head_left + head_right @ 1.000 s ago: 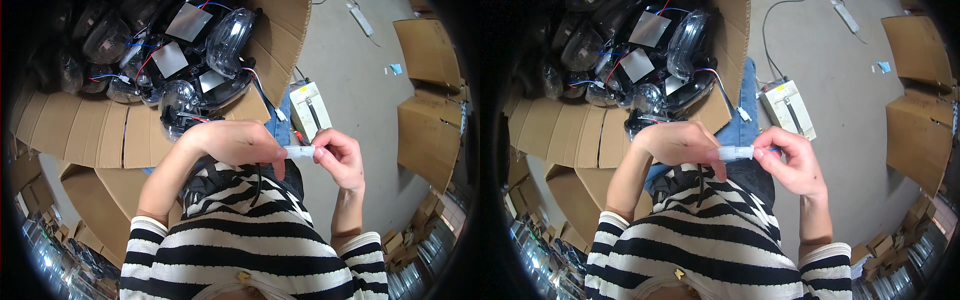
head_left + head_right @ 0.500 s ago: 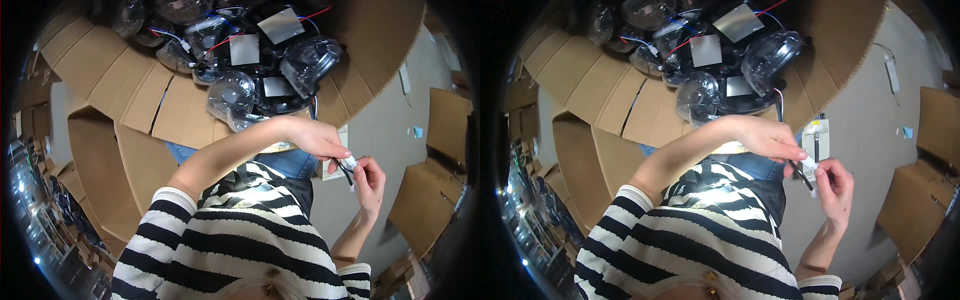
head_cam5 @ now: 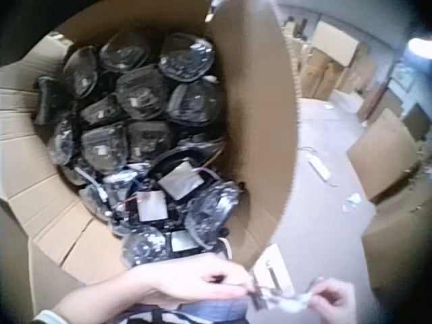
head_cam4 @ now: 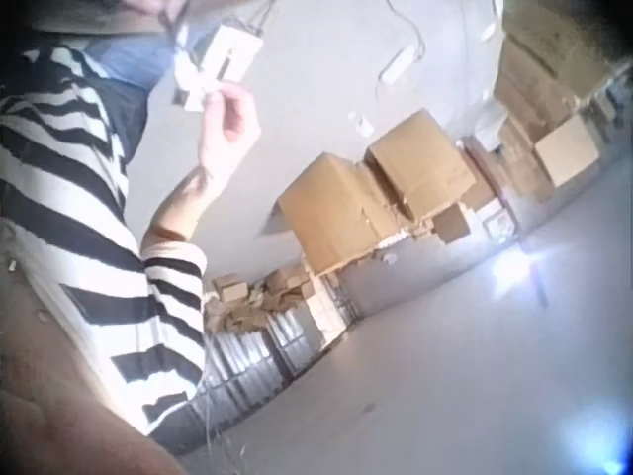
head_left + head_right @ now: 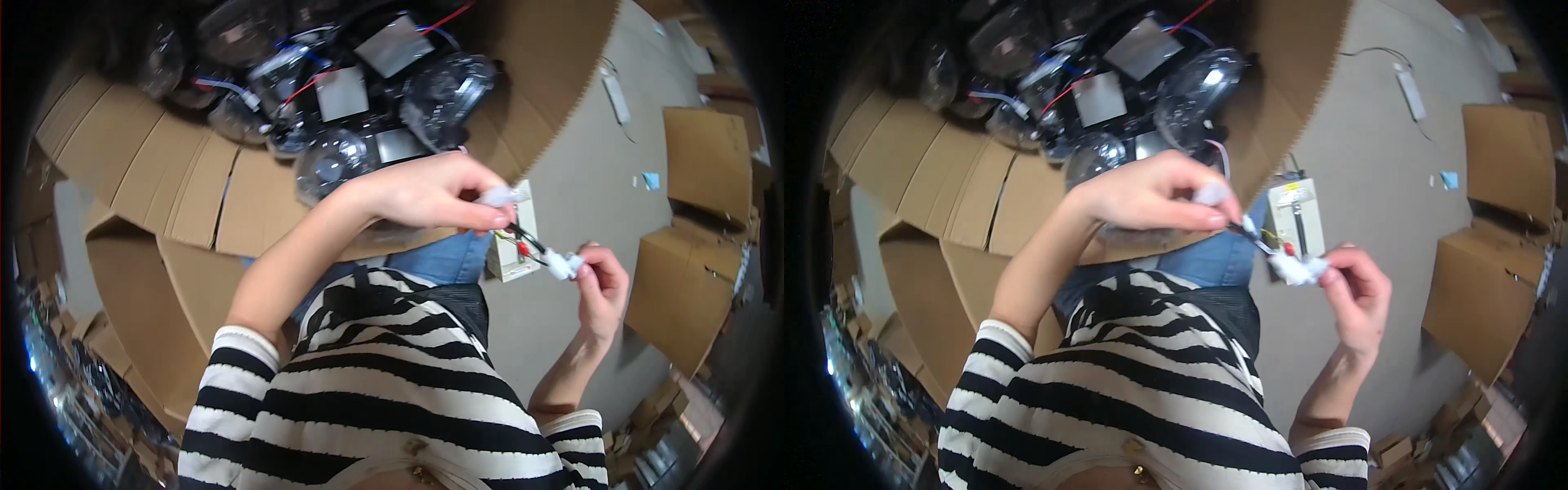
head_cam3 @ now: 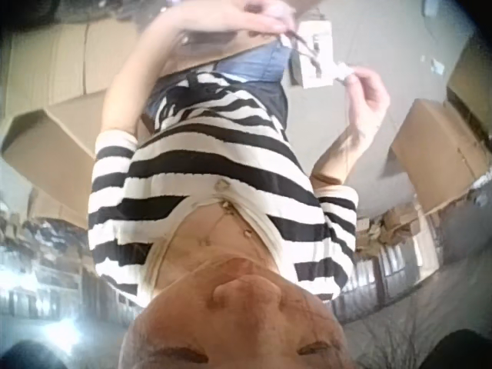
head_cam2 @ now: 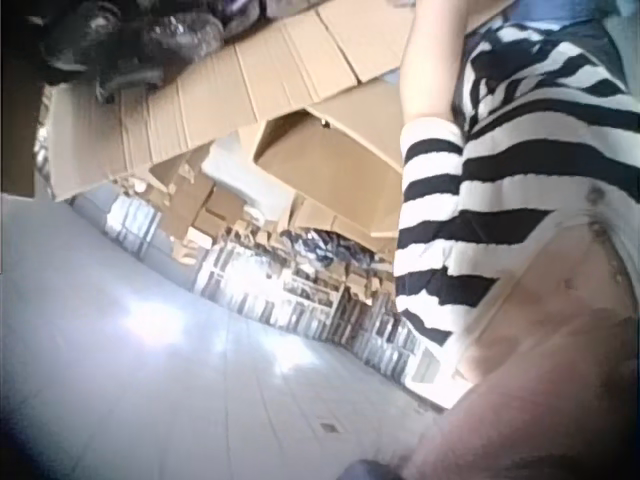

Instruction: The person repeatedly picks up small black electronic components from a cardboard box, connects a white plastic connector to the wires on each unit, and places the assembled item back into the box. The task involves handling multiple identical units in a repetitive sequence.

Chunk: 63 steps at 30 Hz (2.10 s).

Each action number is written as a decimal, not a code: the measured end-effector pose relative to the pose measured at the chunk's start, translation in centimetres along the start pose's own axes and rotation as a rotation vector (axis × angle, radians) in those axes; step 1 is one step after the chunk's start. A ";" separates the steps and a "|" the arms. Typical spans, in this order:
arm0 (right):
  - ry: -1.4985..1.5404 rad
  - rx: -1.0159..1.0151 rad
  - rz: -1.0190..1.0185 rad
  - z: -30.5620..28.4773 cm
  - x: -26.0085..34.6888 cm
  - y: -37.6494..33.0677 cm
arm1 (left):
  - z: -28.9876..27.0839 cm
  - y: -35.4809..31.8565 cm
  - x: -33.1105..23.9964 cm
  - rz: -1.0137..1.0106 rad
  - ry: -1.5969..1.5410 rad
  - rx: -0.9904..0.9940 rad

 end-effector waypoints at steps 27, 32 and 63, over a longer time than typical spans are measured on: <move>-0.016 -0.056 -0.020 4.3 1.0 0.5 | 1.7 -1.5 -3.5 0.040 0.037 -0.371; 0.184 0.008 -0.089 3.5 1.6 -0.1 | 1.9 -5.1 -5.2 -0.018 -0.009 -0.541; 0.062 0.146 0.174 4.0 -3.5 -0.6 | 5.2 -17.0 0.9 -0.401 0.478 -1.213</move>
Point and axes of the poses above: each hand's wrist, its own y-axis towards the middle knuckle, its own z-axis out of the palm, x = y × z, the point moved 1 cm from there along y, towards the middle knuckle, and after that the axes turned 15 degrees about y, right-handed, at the moved point
